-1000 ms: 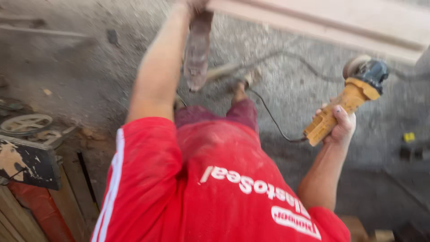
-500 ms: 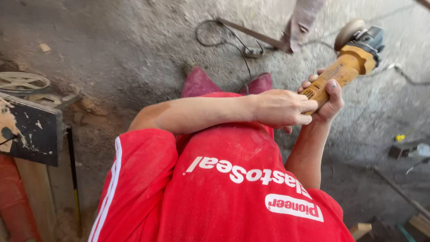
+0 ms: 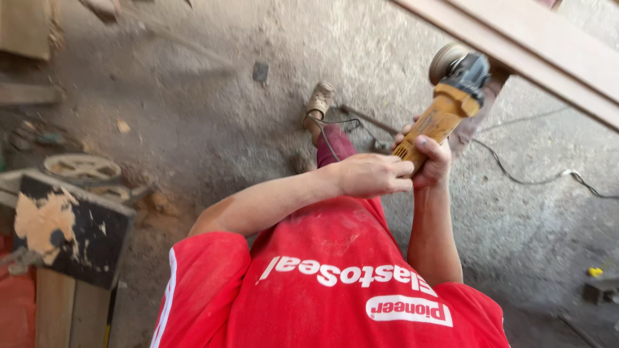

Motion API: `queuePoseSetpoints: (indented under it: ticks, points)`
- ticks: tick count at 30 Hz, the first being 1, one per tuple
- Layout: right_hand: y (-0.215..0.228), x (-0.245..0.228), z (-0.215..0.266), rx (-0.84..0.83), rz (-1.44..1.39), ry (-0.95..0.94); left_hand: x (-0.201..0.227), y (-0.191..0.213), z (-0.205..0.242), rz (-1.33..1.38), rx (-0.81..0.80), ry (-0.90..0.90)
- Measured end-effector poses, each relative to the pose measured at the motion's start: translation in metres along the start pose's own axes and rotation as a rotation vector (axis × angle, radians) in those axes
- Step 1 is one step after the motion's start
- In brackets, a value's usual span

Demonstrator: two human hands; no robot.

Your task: The person uses a handheld electric sander to smooth the surface of a long wooden plank resting on a workbench. The person moves the sander back and forth along the plank's length, repositioning the plank as needed to cover different areas.

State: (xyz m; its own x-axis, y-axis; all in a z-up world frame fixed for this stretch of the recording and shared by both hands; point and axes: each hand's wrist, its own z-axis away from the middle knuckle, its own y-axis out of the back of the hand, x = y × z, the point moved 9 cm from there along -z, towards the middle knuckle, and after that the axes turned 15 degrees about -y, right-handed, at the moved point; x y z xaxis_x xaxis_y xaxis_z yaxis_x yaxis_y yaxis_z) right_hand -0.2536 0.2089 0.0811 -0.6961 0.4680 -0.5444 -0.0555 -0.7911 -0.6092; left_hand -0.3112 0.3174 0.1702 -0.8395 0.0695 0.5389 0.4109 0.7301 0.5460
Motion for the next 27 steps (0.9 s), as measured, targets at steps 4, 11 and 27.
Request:
queuePoseSetpoints:
  ticks: [4, 11, 27]
  points:
    - [-0.01, -0.005, -0.071, -0.011, -0.047, -0.022, -0.065, 0.018, 0.013, 0.092, -0.109, 0.087]
    - [-0.017, -0.035, -0.193, 0.075, -0.047, -0.044, -0.161, 0.094, 0.021, 0.035, -0.157, 0.098]
    - [-0.015, -0.08, -0.221, 0.568, 0.156, 0.077, -0.443, 0.256, 0.077, -0.6, -0.178, 0.397]
